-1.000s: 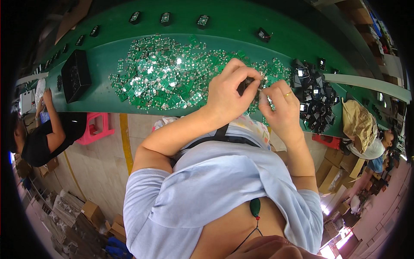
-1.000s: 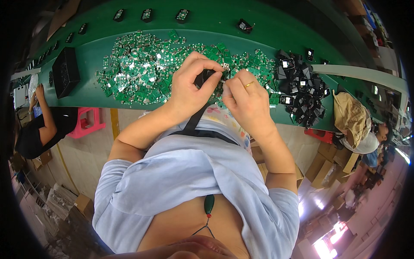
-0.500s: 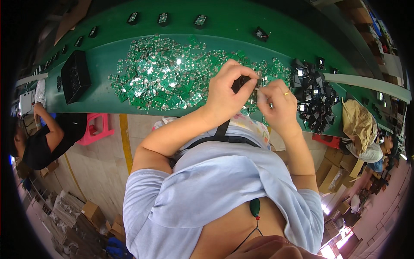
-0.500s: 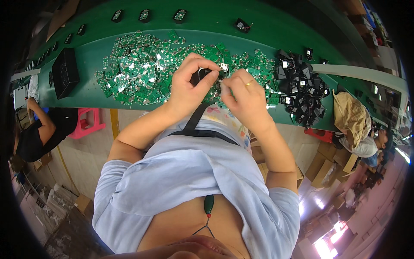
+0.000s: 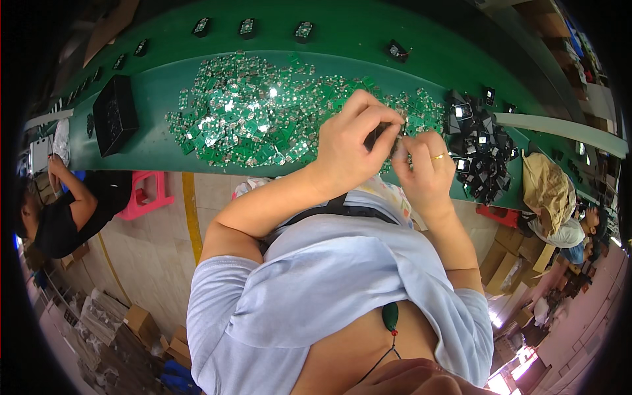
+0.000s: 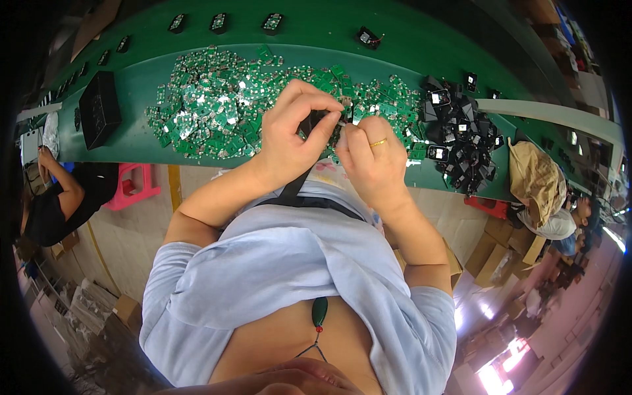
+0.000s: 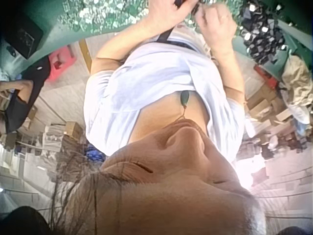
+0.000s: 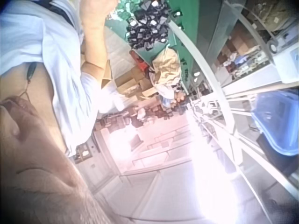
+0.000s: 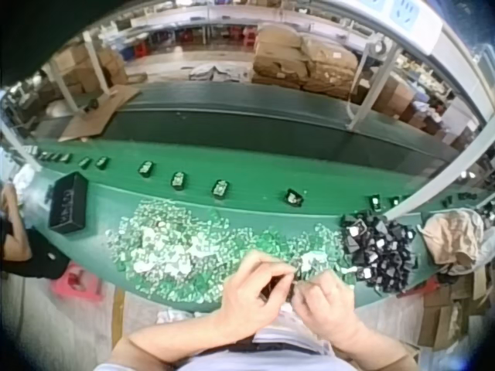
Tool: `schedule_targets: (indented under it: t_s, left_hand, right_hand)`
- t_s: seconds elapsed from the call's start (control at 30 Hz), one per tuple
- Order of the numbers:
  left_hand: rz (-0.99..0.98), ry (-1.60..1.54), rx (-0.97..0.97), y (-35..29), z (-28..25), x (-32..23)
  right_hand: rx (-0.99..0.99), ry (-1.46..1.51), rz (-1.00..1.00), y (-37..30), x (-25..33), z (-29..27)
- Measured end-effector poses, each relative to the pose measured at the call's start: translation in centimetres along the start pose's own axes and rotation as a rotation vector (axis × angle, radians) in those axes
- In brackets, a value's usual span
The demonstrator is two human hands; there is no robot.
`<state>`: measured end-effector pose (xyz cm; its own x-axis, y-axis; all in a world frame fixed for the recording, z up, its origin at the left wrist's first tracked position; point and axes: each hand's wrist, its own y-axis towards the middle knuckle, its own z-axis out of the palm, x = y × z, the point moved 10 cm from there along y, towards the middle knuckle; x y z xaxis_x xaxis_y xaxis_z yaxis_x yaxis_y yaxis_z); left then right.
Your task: The person assembles small electronic components onto circuit boards and into electronic housings by hand, then checks the assembled components.
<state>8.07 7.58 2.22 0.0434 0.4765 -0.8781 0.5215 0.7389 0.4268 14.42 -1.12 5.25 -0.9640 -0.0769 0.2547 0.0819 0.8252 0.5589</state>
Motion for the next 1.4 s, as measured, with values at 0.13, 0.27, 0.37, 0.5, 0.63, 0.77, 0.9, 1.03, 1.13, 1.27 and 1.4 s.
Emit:
schedule_targets:
  t_s: [0.13,0.27,0.37,0.5,0.63,0.77,0.9,1.03,1.13,1.27,1.4]
  left_hand:
    - [0.025,0.000,-0.012,-0.1,0.0,-0.2]
    - [-0.081,-0.092,0.012,-0.1,0.3,1.4]
    - [-0.268,-0.201,0.062,-0.5,0.9,3.8]
    - [-0.455,-0.344,0.105,-1.1,1.8,5.8]
    - [-0.504,-0.362,0.119,-1.4,2.1,6.5]
    - [-0.488,-0.349,0.126,-1.5,2.2,6.5]
    - [-0.479,-0.314,0.128,-1.5,2.2,6.4]
    - [-0.468,-0.320,0.123,-1.3,2.0,6.0]
    - [-0.477,-0.306,0.128,-1.2,2.0,5.9]
    - [-0.229,-0.132,0.045,-0.2,0.5,3.3]
    - [-0.157,-0.040,0.001,0.0,-0.1,2.0]
  right_hand:
    - [0.044,-0.014,-0.048,0.2,0.3,0.2]
    - [0.069,0.009,-0.067,0.3,-0.1,0.3]
    - [0.124,0.235,0.094,0.1,-1.7,0.9]
    - [0.135,0.466,0.310,0.0,-3.5,1.4]
    - [0.142,0.483,0.334,-0.3,-4.0,1.6]
    - [0.151,0.510,0.411,-0.5,-4.4,1.8]
    - [0.176,0.497,0.389,-0.4,-4.1,1.8]
    - [0.130,0.476,0.346,-0.2,-3.8,1.4]
    - [0.098,0.344,0.267,-0.5,-3.7,1.1]
    - [0.072,0.184,0.080,0.1,-2.3,0.5]
    - [0.106,0.157,0.070,0.3,-1.8,0.7]
